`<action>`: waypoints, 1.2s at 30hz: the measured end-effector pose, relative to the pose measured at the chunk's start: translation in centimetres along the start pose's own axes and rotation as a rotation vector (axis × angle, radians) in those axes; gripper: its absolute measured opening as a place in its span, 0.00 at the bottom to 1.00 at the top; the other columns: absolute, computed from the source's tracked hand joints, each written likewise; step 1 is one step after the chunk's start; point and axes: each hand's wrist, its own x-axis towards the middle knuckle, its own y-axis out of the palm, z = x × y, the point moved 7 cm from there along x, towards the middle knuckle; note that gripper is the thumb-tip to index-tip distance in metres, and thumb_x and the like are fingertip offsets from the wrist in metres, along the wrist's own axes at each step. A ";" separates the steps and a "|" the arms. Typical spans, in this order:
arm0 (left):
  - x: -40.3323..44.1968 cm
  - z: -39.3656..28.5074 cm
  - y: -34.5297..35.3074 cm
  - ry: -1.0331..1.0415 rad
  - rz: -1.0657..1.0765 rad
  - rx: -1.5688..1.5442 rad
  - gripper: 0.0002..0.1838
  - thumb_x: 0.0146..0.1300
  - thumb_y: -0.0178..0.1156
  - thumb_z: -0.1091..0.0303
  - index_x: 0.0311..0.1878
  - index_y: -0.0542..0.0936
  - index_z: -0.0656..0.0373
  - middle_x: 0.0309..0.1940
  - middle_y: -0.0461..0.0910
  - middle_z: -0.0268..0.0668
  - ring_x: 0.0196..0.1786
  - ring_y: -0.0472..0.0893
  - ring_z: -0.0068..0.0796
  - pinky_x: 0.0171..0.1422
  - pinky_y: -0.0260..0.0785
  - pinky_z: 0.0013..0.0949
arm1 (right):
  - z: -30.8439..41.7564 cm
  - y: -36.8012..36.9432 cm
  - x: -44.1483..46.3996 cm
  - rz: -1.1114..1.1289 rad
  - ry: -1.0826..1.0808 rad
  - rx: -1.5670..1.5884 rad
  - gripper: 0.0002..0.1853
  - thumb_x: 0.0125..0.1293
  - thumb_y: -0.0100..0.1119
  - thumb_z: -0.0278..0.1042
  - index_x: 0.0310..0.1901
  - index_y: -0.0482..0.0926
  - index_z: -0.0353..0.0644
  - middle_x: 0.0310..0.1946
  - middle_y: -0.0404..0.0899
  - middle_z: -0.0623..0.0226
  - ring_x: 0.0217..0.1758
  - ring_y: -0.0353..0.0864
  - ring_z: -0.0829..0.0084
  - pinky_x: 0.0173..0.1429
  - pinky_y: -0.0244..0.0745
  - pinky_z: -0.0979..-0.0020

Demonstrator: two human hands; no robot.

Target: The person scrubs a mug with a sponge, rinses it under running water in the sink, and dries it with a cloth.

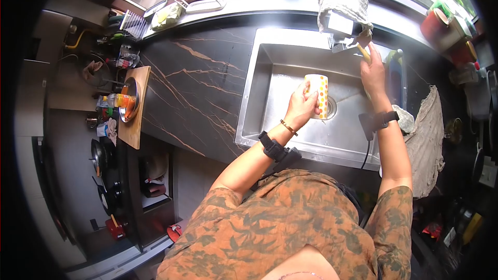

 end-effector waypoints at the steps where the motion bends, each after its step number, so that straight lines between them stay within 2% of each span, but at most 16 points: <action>1: 0.6 0.9 -0.3 -0.044 -0.005 0.006 0.32 0.66 0.51 0.74 0.69 0.50 0.73 0.20 0.75 0.33 0.19 0.74 0.18 0.27 0.72 0.23 | -0.3 0.2 0.1 0.012 0.017 0.029 0.29 0.56 0.48 0.21 0.63 0.66 0.41 0.57 0.70 0.50 0.61 0.70 0.53 0.65 0.64 0.64; 4: 1.5 2.5 -0.9 -0.107 0.014 -0.072 0.34 0.67 0.52 0.72 0.71 0.47 0.70 0.24 0.74 0.33 0.24 0.75 0.21 0.31 0.70 0.23 | -1.2 1.2 0.3 0.197 0.189 0.112 0.29 0.56 0.47 0.21 0.63 0.66 0.40 0.56 0.71 0.52 0.61 0.70 0.54 0.65 0.64 0.64; 9: 2.3 5.2 -1.8 -0.233 -0.008 -0.151 0.36 0.65 0.53 0.74 0.71 0.45 0.70 0.29 0.75 0.37 0.27 0.76 0.24 0.33 0.71 0.24 | -1.1 1.4 0.8 0.217 0.061 0.030 0.29 0.53 0.46 0.21 0.61 0.68 0.38 0.54 0.72 0.52 0.60 0.70 0.55 0.66 0.62 0.63; 12: 2.3 6.9 -2.7 -0.288 -0.154 -0.078 0.29 0.62 0.54 0.76 0.65 0.58 0.76 0.29 0.76 0.39 0.27 0.77 0.24 0.32 0.71 0.25 | -1.0 1.4 0.6 0.164 0.052 -0.038 0.29 0.53 0.44 0.20 0.61 0.67 0.35 0.55 0.71 0.50 0.61 0.69 0.54 0.67 0.61 0.63; 15: 3.3 10.8 -4.5 -0.421 -0.162 -0.014 0.16 0.59 0.55 0.79 0.50 0.70 0.77 0.30 0.77 0.41 0.27 0.78 0.25 0.31 0.71 0.27 | -0.3 2.2 -0.7 0.069 0.027 -0.032 0.29 0.52 0.43 0.19 0.61 0.66 0.32 0.58 0.69 0.47 0.63 0.66 0.52 0.69 0.60 0.62; 18: 3.5 12.5 -5.9 -0.547 -0.180 0.022 0.06 0.58 0.56 0.80 0.38 0.74 0.72 0.29 0.78 0.41 0.26 0.77 0.24 0.28 0.70 0.29 | 0.6 2.8 -0.6 -0.010 0.006 -0.050 0.29 0.52 0.44 0.19 0.60 0.66 0.31 0.58 0.68 0.47 0.63 0.66 0.51 0.69 0.60 0.60; 20: 4.1 15.0 -6.8 -0.620 -0.175 -0.159 0.07 0.59 0.54 0.80 0.40 0.73 0.71 0.31 0.78 0.42 0.25 0.76 0.25 0.28 0.68 0.29 | 0.7 2.7 0.5 0.022 0.054 -0.035 0.27 0.53 0.44 0.19 0.59 0.67 0.31 0.57 0.69 0.47 0.62 0.67 0.51 0.68 0.61 0.60; 21: 4.5 16.4 -7.2 -0.655 -0.170 -0.252 0.08 0.59 0.53 0.80 0.41 0.73 0.70 0.32 0.78 0.42 0.25 0.76 0.25 0.28 0.67 0.28 | -0.9 3.4 0.7 0.077 0.100 -0.090 0.24 0.53 0.43 0.19 0.55 0.69 0.32 0.52 0.71 0.47 0.58 0.69 0.50 0.64 0.64 0.59; 24: 5.0 19.5 -7.6 -0.817 -0.102 -0.623 0.10 0.60 0.50 0.79 0.45 0.71 0.69 0.35 0.76 0.42 0.29 0.74 0.27 0.32 0.66 0.28 | -1.4 3.6 0.7 0.112 0.095 -0.182 0.21 0.53 0.44 0.20 0.51 0.71 0.33 0.48 0.73 0.49 0.54 0.70 0.49 0.61 0.65 0.59; 25: 5.1 20.9 -7.8 -0.897 -0.119 -0.729 0.11 0.60 0.46 0.79 0.47 0.69 0.66 0.37 0.74 0.40 0.34 0.73 0.29 0.36 0.64 0.29 | -2.0 3.8 0.7 0.131 0.085 -0.208 0.20 0.53 0.44 0.20 0.50 0.71 0.34 0.48 0.73 0.49 0.54 0.70 0.49 0.60 0.65 0.58; 29: 5.9 23.4 -8.1 -0.931 -0.387 -0.765 0.09 0.62 0.42 0.80 0.44 0.68 0.65 0.39 0.70 0.41 0.35 0.70 0.30 0.38 0.63 0.32 | -3.0 4.5 -0.2 0.097 -0.122 -0.355 0.18 0.53 0.45 0.20 0.48 0.73 0.34 0.47 0.73 0.49 0.54 0.70 0.50 0.60 0.65 0.58; 32: 6.9 25.5 -8.7 -0.992 -0.537 -0.988 0.13 0.60 0.42 0.80 0.49 0.66 0.62 0.42 0.72 0.43 0.41 0.74 0.37 0.38 0.66 0.35 | -3.0 4.5 -0.7 0.064 -0.221 -0.387 0.18 0.54 0.46 0.21 0.48 0.73 0.35 0.48 0.73 0.49 0.55 0.70 0.50 0.61 0.64 0.59; 36: 7.9 27.4 -10.9 -0.891 -0.559 -0.949 0.10 0.62 0.42 0.80 0.45 0.69 0.66 0.37 0.72 0.42 0.36 0.76 0.35 0.34 0.72 0.31 | -3.1 4.6 -1.1 0.052 -0.206 -0.370 0.21 0.54 0.46 0.21 0.52 0.73 0.36 0.51 0.73 0.50 0.57 0.69 0.51 0.62 0.64 0.60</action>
